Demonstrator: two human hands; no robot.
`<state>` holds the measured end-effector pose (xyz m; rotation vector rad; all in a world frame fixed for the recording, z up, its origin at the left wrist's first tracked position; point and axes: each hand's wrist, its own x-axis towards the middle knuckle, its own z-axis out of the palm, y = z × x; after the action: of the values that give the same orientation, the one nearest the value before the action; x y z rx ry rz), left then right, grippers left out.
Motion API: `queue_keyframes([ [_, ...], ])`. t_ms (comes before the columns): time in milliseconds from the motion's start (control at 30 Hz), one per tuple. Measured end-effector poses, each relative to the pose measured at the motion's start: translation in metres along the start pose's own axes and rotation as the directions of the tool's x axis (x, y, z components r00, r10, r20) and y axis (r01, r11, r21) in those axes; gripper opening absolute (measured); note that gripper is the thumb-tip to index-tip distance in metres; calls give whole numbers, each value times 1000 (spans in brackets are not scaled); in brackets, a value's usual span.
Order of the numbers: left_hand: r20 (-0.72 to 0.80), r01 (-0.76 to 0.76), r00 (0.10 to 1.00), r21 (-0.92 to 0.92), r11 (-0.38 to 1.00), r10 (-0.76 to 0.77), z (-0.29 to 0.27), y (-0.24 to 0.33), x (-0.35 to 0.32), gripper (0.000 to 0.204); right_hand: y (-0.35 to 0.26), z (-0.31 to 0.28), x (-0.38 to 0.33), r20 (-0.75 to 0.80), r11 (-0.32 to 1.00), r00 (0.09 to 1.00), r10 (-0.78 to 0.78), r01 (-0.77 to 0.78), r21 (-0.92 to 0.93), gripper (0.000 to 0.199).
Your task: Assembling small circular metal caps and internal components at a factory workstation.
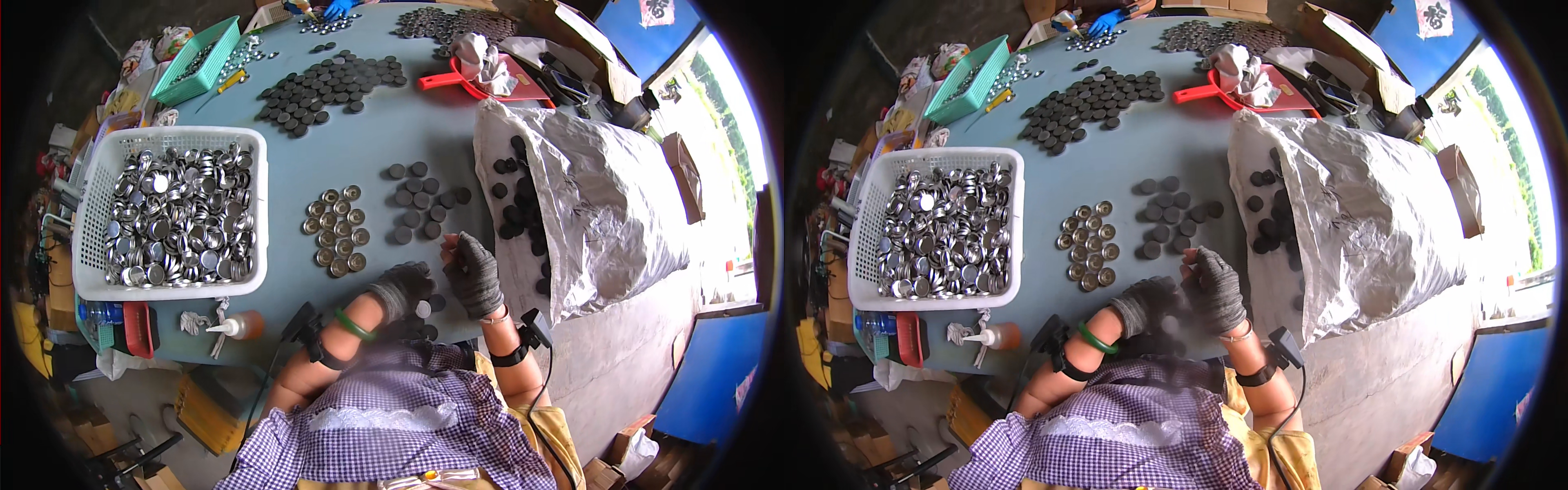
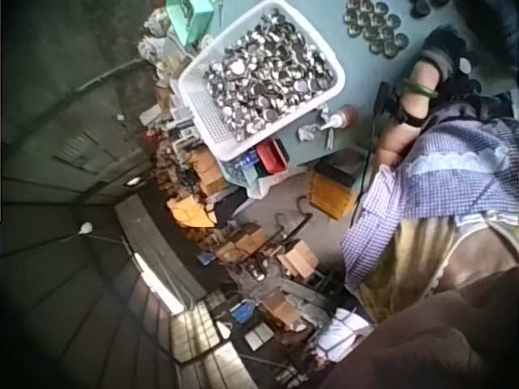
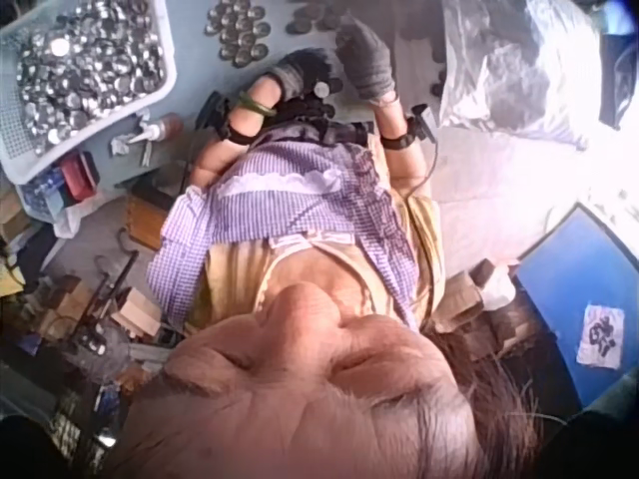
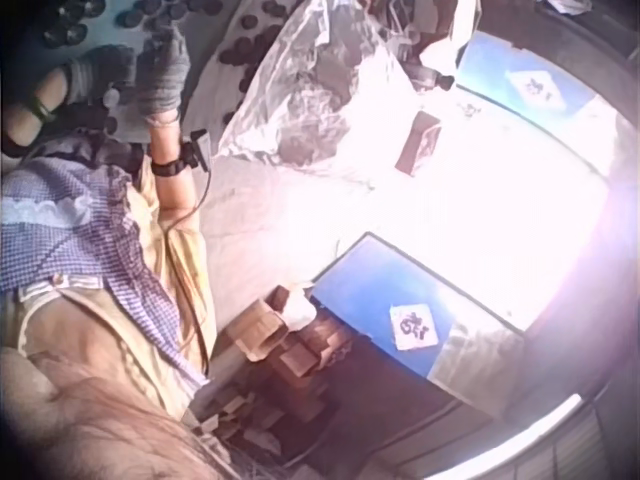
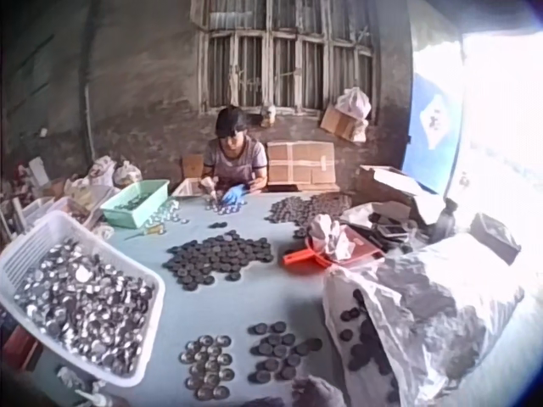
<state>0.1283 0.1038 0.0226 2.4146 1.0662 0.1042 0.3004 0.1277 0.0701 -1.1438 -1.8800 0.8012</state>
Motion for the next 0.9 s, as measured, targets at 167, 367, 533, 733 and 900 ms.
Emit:
queue_keyframes([
  [167, -4, 149, 989, 32, 988, -149, 3, 4, -1, 23, 20, 13, -19, -35, 986, 992, 121, -116, 119, 17],
  [367, -153, 63, 987, 49, 997, -55, 20, -8, -1, 18, 22, 17, -19, -70, 990, 996, 47, -37, 138, 17],
  [533, -215, 122, 959, -278, 953, -186, 5, 6, -19, 16, 20, 14, -25, 54, 871, 961, 270, -268, 412, 25],
  [733, -636, 9, 628, -570, 821, -448, -13, 35, -79, 44, 5, 26, -26, 369, 608, 872, 321, -488, 626, 37],
  [900, -714, 38, 537, -511, 859, -449, -6, 32, -93, 43, -12, 43, -23, 474, 595, 859, 196, -488, 638, 53],
])
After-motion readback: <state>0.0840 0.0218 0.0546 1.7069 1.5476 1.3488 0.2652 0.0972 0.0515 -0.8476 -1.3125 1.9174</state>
